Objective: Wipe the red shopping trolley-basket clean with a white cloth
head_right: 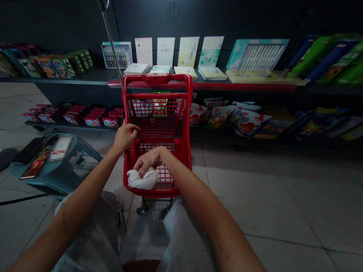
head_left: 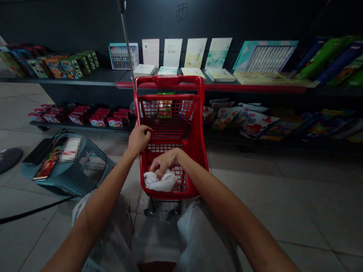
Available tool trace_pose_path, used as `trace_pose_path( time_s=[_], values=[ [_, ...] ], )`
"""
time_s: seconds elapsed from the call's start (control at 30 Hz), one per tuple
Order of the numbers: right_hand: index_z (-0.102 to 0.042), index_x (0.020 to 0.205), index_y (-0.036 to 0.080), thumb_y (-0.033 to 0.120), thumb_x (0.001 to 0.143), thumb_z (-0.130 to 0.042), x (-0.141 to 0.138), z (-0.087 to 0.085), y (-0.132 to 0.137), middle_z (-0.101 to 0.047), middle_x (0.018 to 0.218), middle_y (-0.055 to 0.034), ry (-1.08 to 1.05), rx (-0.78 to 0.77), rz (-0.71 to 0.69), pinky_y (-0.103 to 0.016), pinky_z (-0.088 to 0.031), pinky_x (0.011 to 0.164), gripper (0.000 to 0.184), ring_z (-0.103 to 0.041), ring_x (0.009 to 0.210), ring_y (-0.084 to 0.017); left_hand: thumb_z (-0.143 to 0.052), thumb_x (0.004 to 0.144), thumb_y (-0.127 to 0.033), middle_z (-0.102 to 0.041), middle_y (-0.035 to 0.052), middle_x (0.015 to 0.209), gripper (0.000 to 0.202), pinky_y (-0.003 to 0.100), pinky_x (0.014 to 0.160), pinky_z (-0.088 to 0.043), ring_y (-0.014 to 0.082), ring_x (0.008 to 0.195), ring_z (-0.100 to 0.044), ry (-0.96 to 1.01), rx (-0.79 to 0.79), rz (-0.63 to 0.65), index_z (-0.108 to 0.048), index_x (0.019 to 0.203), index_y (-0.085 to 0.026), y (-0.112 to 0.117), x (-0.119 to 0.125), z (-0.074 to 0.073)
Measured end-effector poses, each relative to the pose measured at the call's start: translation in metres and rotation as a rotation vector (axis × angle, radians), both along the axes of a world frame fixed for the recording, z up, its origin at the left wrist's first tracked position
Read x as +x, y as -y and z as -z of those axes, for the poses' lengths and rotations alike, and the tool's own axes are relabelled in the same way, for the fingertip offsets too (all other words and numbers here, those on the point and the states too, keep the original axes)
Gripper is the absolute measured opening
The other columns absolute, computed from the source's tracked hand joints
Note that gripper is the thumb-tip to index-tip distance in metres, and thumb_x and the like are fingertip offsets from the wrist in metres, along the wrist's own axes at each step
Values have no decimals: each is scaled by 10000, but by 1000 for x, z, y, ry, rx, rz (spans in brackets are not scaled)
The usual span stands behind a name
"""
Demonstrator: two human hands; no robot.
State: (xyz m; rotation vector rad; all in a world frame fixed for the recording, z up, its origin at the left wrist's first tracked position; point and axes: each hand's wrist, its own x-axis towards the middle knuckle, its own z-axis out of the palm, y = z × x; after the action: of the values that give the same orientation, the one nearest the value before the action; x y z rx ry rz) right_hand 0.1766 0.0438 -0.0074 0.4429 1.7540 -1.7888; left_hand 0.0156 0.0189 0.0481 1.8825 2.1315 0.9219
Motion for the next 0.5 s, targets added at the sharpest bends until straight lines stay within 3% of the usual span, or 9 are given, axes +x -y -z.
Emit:
trace_pose_path(
  time_s=[0.13,0.2,0.27,0.4,0.47,0.5],
  values=[
    [-756,849,117,387,645,-915,-7,13,5,-720,818,-39,380,322,-307,-287,-568,668,374,-715,784,-228,-559,937,-229,-742,15,1248,271,329,1060,-521,213,1139,-685,15,28,25,-810,1023,-279,-3,-5,2],
    [-747,823,130,390,634,-911,-9,17,8,-701,783,-20,431,366,-381,-280,-562,645,361,-715,764,-223,-572,926,-219,-738,18,1252,266,335,1042,-530,216,1098,-695,26,39,29,-813,1021,-273,-3,-7,2],
    [-726,831,136,386,581,-924,-9,15,8,-694,766,9,330,306,-331,-256,-548,629,405,-691,720,-192,-582,915,-210,-729,21,1271,260,339,1035,-536,217,1079,-699,43,51,38,-817,1012,-267,-4,-8,3],
    [-708,950,134,473,504,-930,-7,3,2,-732,888,13,-48,45,-73,-236,-554,694,603,-675,770,-157,-581,904,-197,-745,24,1221,259,355,1074,-526,222,1110,-696,77,83,72,-815,993,-263,-7,-11,6],
    [-719,981,130,494,509,-929,-8,0,1,-741,914,-2,-53,66,-47,-252,-567,723,631,-689,807,-173,-570,909,-195,-752,27,1191,259,372,1104,-517,224,1139,-693,87,94,85,-807,989,-262,-11,-13,8],
    [-730,965,124,485,522,-929,-8,0,1,-739,883,-8,14,150,-73,-265,-573,721,606,-696,802,-185,-562,914,-190,-751,31,1196,258,382,1130,-506,225,1166,-688,86,102,96,-801,985,-256,-12,-14,8]
  ],
)
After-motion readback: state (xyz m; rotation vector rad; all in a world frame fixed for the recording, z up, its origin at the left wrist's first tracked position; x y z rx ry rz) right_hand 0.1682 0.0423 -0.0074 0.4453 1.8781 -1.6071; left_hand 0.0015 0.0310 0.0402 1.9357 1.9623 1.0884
